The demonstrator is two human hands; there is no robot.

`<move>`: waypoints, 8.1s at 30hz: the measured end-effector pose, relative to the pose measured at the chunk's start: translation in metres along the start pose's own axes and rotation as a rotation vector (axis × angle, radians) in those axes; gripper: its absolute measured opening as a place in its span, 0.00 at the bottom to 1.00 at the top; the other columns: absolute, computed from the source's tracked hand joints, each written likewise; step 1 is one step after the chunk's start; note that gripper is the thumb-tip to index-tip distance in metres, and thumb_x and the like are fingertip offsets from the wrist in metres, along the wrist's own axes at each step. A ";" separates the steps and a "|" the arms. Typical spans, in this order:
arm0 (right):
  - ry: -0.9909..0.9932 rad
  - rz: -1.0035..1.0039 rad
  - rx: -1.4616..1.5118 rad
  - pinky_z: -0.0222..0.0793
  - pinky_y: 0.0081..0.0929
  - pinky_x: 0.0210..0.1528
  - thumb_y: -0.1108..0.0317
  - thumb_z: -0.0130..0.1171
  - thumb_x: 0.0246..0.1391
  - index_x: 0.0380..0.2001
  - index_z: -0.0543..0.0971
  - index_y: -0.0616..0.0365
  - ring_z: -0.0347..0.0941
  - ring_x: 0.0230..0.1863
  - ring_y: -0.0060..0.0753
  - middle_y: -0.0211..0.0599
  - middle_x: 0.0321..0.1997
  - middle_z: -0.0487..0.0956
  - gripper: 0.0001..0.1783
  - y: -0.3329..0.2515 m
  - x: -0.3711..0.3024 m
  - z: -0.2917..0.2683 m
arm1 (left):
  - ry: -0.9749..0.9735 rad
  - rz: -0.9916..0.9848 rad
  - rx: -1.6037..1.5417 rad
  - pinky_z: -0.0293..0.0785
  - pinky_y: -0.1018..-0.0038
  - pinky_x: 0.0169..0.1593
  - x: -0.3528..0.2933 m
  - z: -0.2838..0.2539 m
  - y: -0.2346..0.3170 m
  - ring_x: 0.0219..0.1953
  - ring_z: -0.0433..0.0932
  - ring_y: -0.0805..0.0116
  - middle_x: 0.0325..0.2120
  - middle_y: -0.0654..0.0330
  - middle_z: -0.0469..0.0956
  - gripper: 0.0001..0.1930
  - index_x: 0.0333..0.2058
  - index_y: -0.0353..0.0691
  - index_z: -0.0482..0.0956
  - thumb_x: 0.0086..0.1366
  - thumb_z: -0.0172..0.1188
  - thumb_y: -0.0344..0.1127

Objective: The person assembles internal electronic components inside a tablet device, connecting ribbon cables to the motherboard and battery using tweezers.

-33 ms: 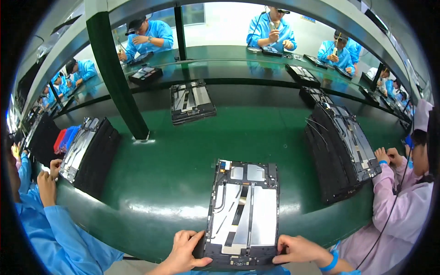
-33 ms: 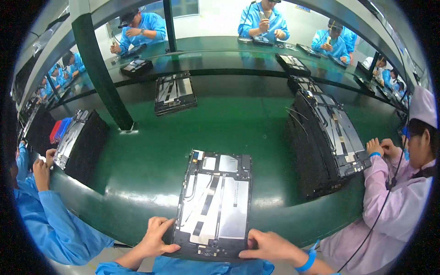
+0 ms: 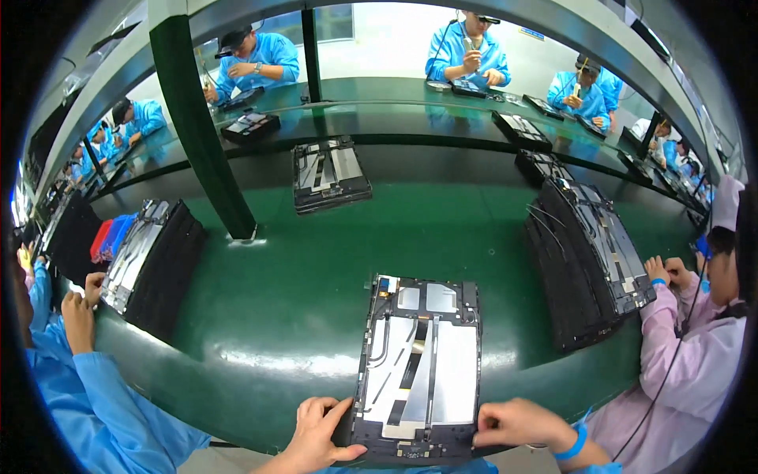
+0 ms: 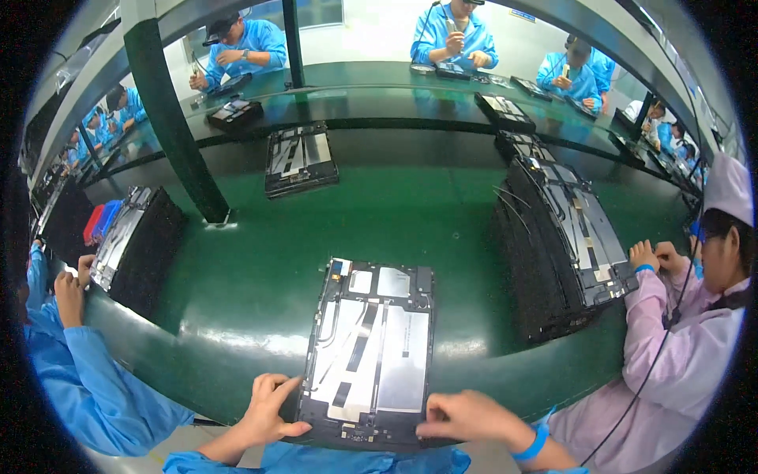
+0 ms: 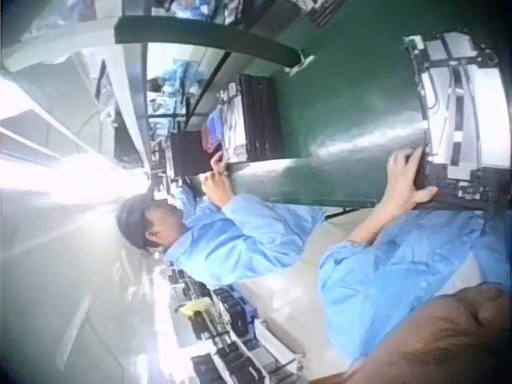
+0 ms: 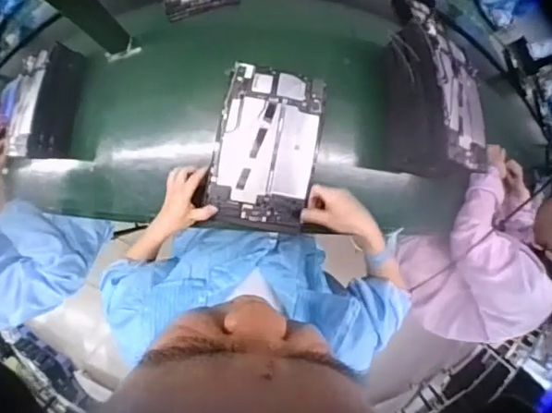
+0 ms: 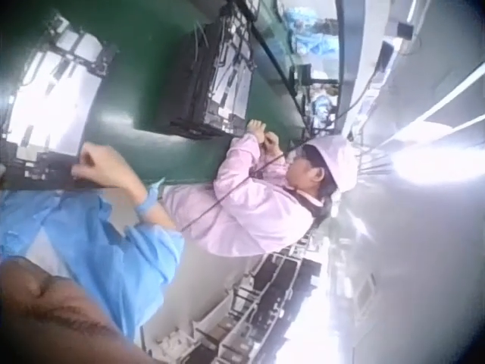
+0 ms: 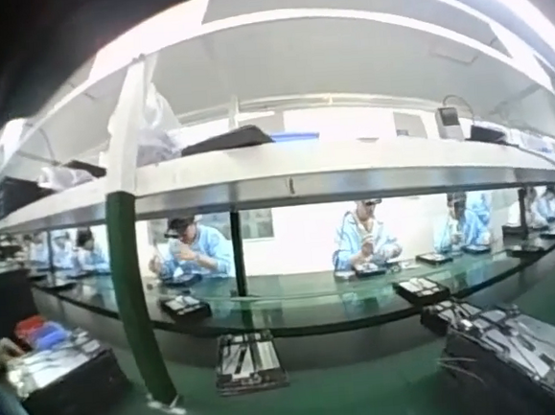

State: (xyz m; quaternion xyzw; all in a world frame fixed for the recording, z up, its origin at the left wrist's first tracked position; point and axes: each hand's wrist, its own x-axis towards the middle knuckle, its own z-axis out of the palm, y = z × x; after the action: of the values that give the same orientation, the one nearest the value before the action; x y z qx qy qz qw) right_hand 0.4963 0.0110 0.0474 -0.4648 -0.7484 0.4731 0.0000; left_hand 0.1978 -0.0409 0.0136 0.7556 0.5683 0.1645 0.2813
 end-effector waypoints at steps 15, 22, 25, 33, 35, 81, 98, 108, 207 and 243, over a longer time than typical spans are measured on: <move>0.648 0.129 -0.543 0.65 0.37 0.29 0.57 0.45 0.46 0.23 0.72 0.59 0.70 0.25 0.47 0.45 0.16 0.72 0.15 -0.019 0.112 -0.064 | 0.344 0.313 0.084 0.71 0.73 0.36 -0.026 0.021 0.002 0.34 0.73 0.56 0.35 0.42 0.69 0.31 0.33 0.26 0.70 0.32 0.66 0.44; 0.640 0.175 -0.509 0.64 0.35 0.34 0.57 0.45 0.46 0.27 0.73 0.60 0.70 0.29 0.47 0.47 0.22 0.73 0.16 -0.019 0.109 -0.067 | 0.385 0.361 0.113 0.71 0.72 0.36 -0.024 0.024 0.004 0.33 0.73 0.55 0.34 0.41 0.69 0.30 0.32 0.25 0.70 0.31 0.66 0.42; 0.620 0.139 -0.489 0.64 0.35 0.35 0.58 0.44 0.47 0.28 0.73 0.62 0.70 0.29 0.47 0.48 0.23 0.73 0.17 -0.014 0.105 -0.065 | 0.388 0.348 0.116 0.71 0.73 0.35 -0.035 0.031 0.004 0.33 0.73 0.56 0.33 0.43 0.69 0.29 0.31 0.26 0.71 0.32 0.66 0.42; 0.553 0.124 -0.483 0.62 0.35 0.36 0.62 0.44 0.47 0.28 0.72 0.64 0.69 0.31 0.49 0.50 0.25 0.73 0.15 -0.029 0.085 -0.045 | 0.364 0.365 0.079 0.70 0.73 0.34 -0.076 0.051 0.009 0.30 0.72 0.59 0.30 0.48 0.69 0.24 0.30 0.30 0.71 0.34 0.65 0.41; 0.528 0.082 -0.509 0.62 0.36 0.36 0.64 0.43 0.47 0.30 0.71 0.64 0.68 0.31 0.49 0.50 0.26 0.73 0.14 -0.026 0.081 -0.047 | 0.363 0.374 0.059 0.70 0.74 0.33 -0.071 0.048 0.011 0.30 0.72 0.60 0.29 0.50 0.69 0.23 0.29 0.31 0.71 0.35 0.64 0.41; 0.196 -0.410 -0.335 0.61 0.29 0.22 0.68 0.56 0.35 0.18 0.68 0.59 0.67 0.21 0.37 0.39 0.17 0.69 0.09 -0.068 0.138 -0.035 | -0.183 -0.373 -0.800 0.69 0.82 0.23 0.091 -0.036 -0.008 0.23 0.69 0.76 0.22 0.60 0.67 0.17 0.38 0.32 0.58 0.52 0.53 0.30; 0.396 -0.370 -0.202 0.62 0.25 0.21 0.68 0.56 0.35 0.17 0.71 0.59 0.68 0.19 0.36 0.38 0.16 0.71 0.07 -0.059 0.136 -0.019 | -0.217 -0.355 -0.959 0.70 0.83 0.22 0.104 -0.037 -0.013 0.21 0.72 0.75 0.21 0.60 0.68 0.20 0.38 0.31 0.59 0.48 0.57 0.30; 0.441 -0.416 -0.162 0.61 0.24 0.20 0.69 0.56 0.34 0.16 0.70 0.58 0.68 0.18 0.34 0.37 0.15 0.70 0.06 -0.055 0.135 -0.017 | -0.265 -0.408 -0.995 0.71 0.81 0.24 0.108 -0.040 -0.012 0.22 0.71 0.75 0.22 0.61 0.67 0.19 0.36 0.34 0.59 0.45 0.58 0.24; 0.249 -0.307 -0.243 0.62 0.31 0.19 0.64 0.52 0.34 0.12 0.71 0.57 0.69 0.17 0.38 0.38 0.13 0.71 0.09 -0.053 0.122 -0.017 | -0.456 0.184 0.146 0.59 0.67 0.48 0.165 -0.067 0.034 0.45 0.61 0.52 0.41 0.48 0.63 0.38 0.51 0.42 0.51 0.39 0.59 0.28; 0.628 -0.159 -0.071 0.59 0.20 0.17 0.68 0.55 0.34 0.13 0.69 0.63 0.66 0.13 0.26 0.37 0.10 0.69 0.10 -0.009 0.064 -0.022 | -0.421 0.198 0.675 0.68 0.68 0.38 0.154 -0.053 0.070 0.38 0.70 0.60 0.34 0.57 0.70 0.36 0.48 0.46 0.56 0.36 0.62 0.29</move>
State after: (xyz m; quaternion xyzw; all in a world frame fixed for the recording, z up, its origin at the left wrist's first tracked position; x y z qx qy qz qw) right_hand 0.4634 0.0697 0.0378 -0.5280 -0.7617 0.2787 0.2517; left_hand 0.2680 0.1045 0.0873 0.8737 0.4448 -0.1632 0.1103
